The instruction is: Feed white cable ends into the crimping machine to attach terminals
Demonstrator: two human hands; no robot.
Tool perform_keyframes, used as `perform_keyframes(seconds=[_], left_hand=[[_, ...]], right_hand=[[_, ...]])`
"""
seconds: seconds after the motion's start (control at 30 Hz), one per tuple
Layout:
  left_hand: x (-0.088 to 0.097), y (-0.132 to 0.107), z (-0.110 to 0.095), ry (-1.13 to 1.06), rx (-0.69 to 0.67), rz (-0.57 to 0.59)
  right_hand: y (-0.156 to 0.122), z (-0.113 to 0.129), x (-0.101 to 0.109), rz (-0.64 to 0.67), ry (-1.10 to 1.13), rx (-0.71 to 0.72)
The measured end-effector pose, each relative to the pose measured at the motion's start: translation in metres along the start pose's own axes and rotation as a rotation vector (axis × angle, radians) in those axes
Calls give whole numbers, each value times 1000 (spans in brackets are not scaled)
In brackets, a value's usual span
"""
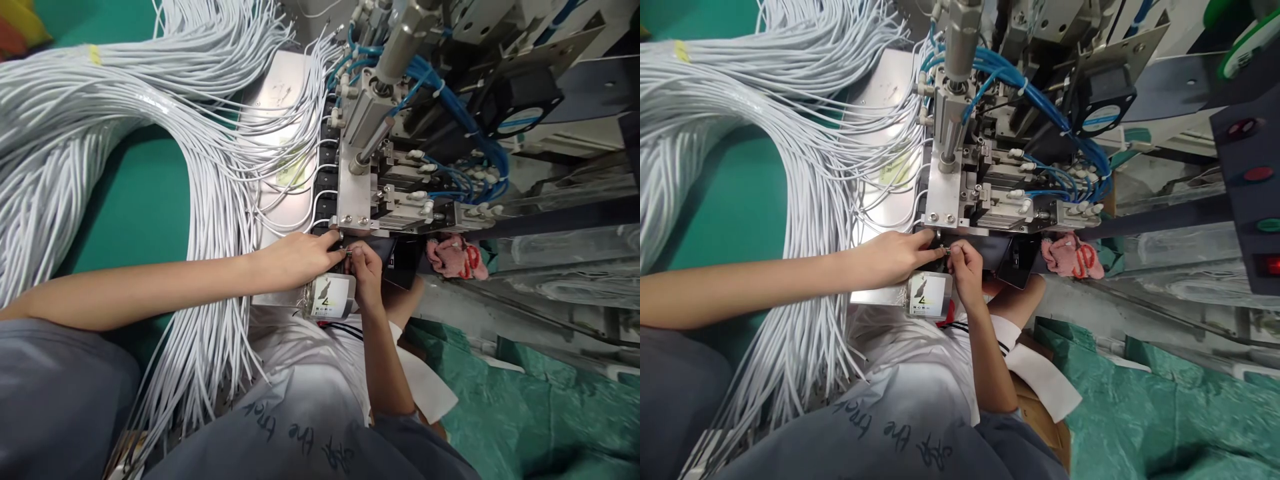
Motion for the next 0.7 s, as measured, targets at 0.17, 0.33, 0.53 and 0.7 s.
perform_keyframes(seconds=[0.17,0.33,0.53,0.7], left_hand=[[-1,0,0,-13,5,-4],[8,2,-3,60,-12,18],[32,1,-5,138,70,130],[32,-5,-3,126,115,95]], right_hand=[[-1,8,1,-23,-49,45],[-2,12,1,-19,-93,95],[-1,3,-4,-68,-62,40],[-2,14,5,-147,-147,120]])
Point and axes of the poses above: each hand's wrist, its own y-axis towards the middle knuckle, its own x-axis out of the back of the hand, z = x × y, the point moved 4 cm from there along y, towards the middle knuckle, and after that the axes turned 12 degrees about -z, right-handed, at the moved point
